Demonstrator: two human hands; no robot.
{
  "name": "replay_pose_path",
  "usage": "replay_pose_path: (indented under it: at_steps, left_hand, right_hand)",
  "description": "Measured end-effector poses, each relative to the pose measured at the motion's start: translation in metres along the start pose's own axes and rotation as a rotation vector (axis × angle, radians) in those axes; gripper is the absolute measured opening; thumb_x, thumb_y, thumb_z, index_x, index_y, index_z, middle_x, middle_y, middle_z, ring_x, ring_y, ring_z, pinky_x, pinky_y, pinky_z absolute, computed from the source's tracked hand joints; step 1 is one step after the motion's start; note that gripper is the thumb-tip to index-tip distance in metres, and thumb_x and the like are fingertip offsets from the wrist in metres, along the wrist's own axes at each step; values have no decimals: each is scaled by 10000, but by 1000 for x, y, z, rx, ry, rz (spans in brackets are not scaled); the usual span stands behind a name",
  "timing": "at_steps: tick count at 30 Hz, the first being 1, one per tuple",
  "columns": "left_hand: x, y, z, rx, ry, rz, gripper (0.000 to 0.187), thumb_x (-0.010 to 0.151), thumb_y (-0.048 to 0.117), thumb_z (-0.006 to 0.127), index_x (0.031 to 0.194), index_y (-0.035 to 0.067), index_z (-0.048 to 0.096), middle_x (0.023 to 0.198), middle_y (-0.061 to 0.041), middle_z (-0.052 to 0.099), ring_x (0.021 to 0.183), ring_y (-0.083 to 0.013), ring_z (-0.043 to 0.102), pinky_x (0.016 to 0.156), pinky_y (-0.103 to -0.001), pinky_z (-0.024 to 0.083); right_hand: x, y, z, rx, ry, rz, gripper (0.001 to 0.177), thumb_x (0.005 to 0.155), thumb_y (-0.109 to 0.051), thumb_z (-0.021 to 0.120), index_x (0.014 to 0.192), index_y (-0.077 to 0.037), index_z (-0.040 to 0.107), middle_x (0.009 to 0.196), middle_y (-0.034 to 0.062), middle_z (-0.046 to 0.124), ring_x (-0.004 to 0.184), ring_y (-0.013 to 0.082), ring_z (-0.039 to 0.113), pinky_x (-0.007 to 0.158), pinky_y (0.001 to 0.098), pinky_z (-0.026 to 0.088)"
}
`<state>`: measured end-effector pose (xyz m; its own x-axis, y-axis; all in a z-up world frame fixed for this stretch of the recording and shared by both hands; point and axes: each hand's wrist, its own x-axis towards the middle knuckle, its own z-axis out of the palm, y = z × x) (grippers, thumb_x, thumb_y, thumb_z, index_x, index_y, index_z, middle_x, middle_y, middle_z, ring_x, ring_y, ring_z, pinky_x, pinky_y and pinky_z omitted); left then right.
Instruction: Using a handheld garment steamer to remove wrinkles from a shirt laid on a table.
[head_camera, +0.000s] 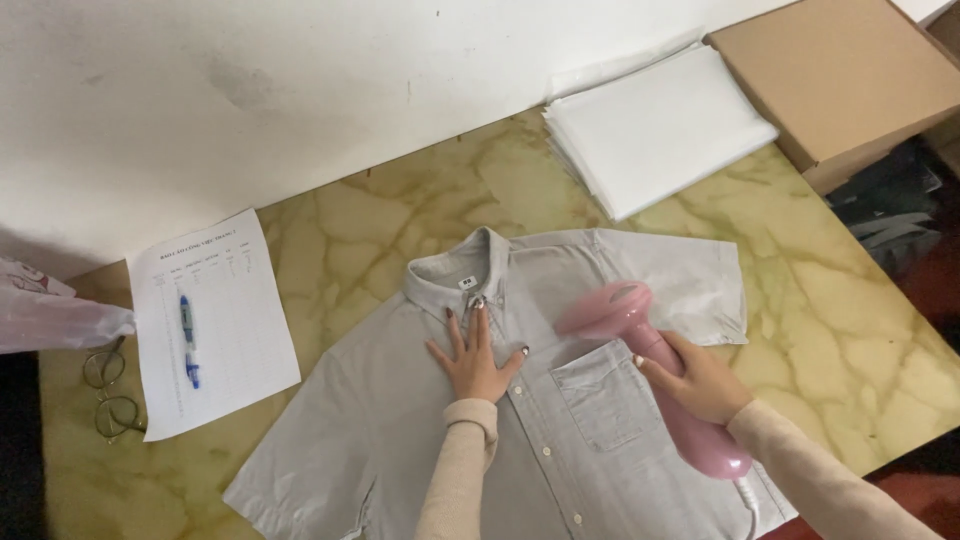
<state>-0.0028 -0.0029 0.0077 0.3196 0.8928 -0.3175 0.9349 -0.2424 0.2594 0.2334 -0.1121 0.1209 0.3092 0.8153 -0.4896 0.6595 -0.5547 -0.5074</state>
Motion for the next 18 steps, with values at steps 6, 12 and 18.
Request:
replay_pose_path:
  at_steps: [6, 12, 18]
  left_hand:
    - [0, 1, -2, 6, -19, -5, 851, 794, 577, 399, 1402, 171, -37, 1479, 8, -11, 1337, -303, -121, 977, -648, -111]
    - [-1, 1, -1, -3, 10, 12, 860, 784, 586, 414, 1401, 159, -6, 1476, -12, 27, 1335, -321, -96, 965, -661, -119]
    - [-2, 2, -6, -2, 3, 14, 844, 796, 558, 421, 1404, 154, -2, 1479, -13, 20, 1335, -325, -98, 974, -661, -75]
  right_hand:
    - [43, -29, 1, -65, 80, -48, 562, 745, -541, 527, 1168, -171, 531, 1003, 216, 629, 1015, 380, 561, 913, 462, 429]
    - [79, -51, -1, -73, 129, -77, 587, 746, -546, 529, 1173, -143, 537, 1007, 209, 624, 1015, 375, 559, 904, 457, 427]
    - [89, -55, 3, -28, 148, -104, 608, 756, -550, 521, 1188, -121, 514, 1023, 229, 605, 1009, 388, 551, 891, 467, 427]
